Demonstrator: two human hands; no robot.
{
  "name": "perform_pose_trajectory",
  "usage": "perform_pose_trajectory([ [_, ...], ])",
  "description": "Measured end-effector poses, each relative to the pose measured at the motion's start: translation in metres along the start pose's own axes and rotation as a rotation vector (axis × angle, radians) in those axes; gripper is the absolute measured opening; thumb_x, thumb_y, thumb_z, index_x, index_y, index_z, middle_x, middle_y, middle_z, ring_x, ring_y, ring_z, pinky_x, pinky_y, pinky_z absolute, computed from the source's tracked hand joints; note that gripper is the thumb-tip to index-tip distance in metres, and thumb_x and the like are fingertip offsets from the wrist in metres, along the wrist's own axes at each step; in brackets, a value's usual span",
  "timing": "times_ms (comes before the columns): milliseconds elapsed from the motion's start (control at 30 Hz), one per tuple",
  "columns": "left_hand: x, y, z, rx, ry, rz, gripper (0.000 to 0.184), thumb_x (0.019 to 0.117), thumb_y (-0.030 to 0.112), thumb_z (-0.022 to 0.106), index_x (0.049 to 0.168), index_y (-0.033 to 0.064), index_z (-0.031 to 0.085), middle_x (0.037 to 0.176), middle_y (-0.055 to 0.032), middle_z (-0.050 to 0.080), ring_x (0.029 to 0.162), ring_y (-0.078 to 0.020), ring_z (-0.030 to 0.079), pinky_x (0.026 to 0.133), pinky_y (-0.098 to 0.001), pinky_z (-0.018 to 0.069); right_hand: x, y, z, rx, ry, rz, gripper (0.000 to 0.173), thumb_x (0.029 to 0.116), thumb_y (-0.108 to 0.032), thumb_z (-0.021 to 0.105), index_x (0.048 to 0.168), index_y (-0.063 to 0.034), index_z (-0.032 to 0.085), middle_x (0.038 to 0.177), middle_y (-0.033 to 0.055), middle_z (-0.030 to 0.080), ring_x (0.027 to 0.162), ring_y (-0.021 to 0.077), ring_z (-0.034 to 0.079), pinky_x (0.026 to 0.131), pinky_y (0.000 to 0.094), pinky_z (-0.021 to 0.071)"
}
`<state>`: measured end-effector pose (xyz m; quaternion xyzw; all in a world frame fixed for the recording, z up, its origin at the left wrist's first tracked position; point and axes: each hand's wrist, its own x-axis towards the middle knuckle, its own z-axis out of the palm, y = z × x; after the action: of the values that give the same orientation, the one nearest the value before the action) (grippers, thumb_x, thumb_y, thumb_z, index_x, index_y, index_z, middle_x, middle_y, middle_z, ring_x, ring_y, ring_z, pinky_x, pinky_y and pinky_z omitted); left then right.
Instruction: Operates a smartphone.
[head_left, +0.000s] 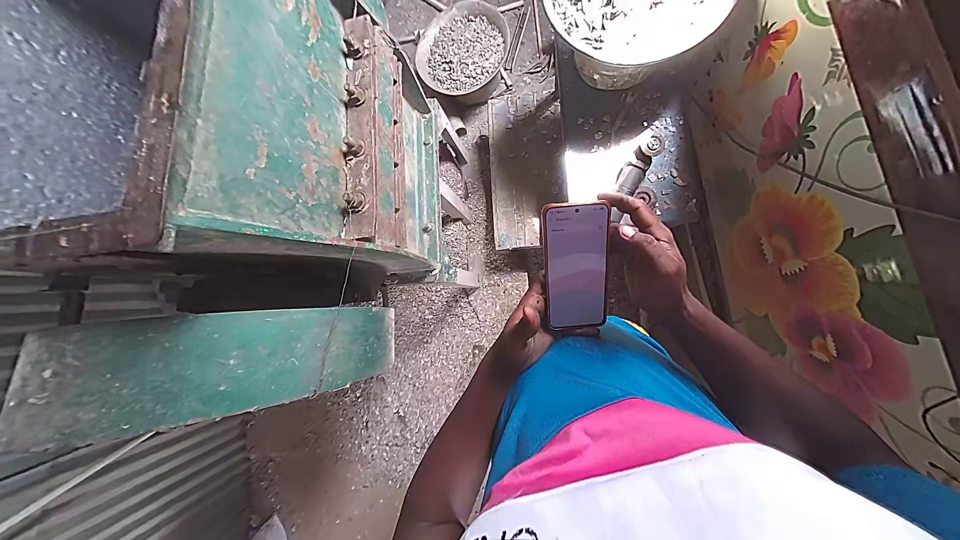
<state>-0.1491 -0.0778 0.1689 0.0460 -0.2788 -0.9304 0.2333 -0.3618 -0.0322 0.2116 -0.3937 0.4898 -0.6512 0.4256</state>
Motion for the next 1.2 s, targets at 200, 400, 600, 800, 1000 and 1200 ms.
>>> perform_pose_trajectory([
  [200,0.001,0.007,-0.004,-0.008,0.013,-0.006,0.090,0.0898,0.058,0.070,0.156,0.0182,0.025,0.147,-0.0170,0.053,0.131,-0.0385,0.057,0.101,-0.0594,0.0537,0.004,0.008,0.001,-0.017,-0.012,0.015,0.052,0.0995,-0.014,0.036,0.150,-0.0125,0.046,0.107,-0.0013,0.071,0.091,0.0036,0.068,0.080,0.0233,0.0580],
  [400,-0.001,0.007,-0.008,-0.007,0.021,-0.012,0.089,0.0895,0.060,0.070,0.156,0.0189,0.027,0.147,-0.0165,0.054,0.131,-0.0387,0.058,0.099,-0.0599,0.0543,0.004,0.012,0.002,-0.026,0.007,0.025,0.050,0.0988,-0.014,0.040,0.149,-0.0120,0.048,0.104,-0.0018,0.072,0.088,0.0035,0.069,0.078,0.0229,0.0589],
  [600,0.002,0.000,-0.003,-0.014,0.017,0.001,0.087,0.0896,0.060,0.069,0.154,0.0180,0.028,0.146,-0.0173,0.054,0.130,-0.0383,0.058,0.099,-0.0588,0.0545,0.002,0.005,-0.002,-0.062,0.020,-0.006,0.048,0.0973,-0.008,0.044,0.145,-0.0089,0.050,0.104,0.0010,0.073,0.085,0.0047,0.070,0.075,0.0222,0.0599],
  [800,0.004,-0.009,0.001,-0.005,0.034,-0.025,0.091,0.0888,0.059,0.071,0.156,0.0158,0.026,0.146,-0.0164,0.054,0.130,-0.0383,0.058,0.099,-0.0598,0.0547,-0.006,-0.003,-0.012,-0.121,0.078,-0.016,0.042,0.0979,-0.006,0.046,0.139,-0.0072,0.054,0.099,-0.0019,0.073,0.082,0.0026,0.070,0.073,0.0201,0.0592],
  [1000,0.009,-0.020,0.007,0.015,0.009,-0.056,0.092,0.0894,0.059,0.070,0.156,0.0154,0.024,0.146,-0.0159,0.054,0.130,-0.0372,0.058,0.099,-0.0596,0.0544,-0.015,-0.012,-0.015,-0.176,0.200,0.014,0.033,0.0997,-0.006,0.055,0.133,-0.0075,0.058,0.089,-0.0002,0.073,0.074,0.0048,0.070,0.067,0.0198,0.0597],
  [1200,0.012,-0.024,0.009,0.003,-0.013,-0.086,0.090,0.0899,0.058,0.070,0.156,0.0167,0.025,0.147,-0.0164,0.054,0.130,-0.0383,0.058,0.099,-0.0600,0.0549,-0.025,-0.005,-0.025,-0.101,0.182,-0.026,0.038,0.1030,-0.019,0.042,0.137,-0.0080,0.057,0.105,-0.0015,0.069,0.086,0.0034,0.067,0.076,0.0210,0.0582],
])
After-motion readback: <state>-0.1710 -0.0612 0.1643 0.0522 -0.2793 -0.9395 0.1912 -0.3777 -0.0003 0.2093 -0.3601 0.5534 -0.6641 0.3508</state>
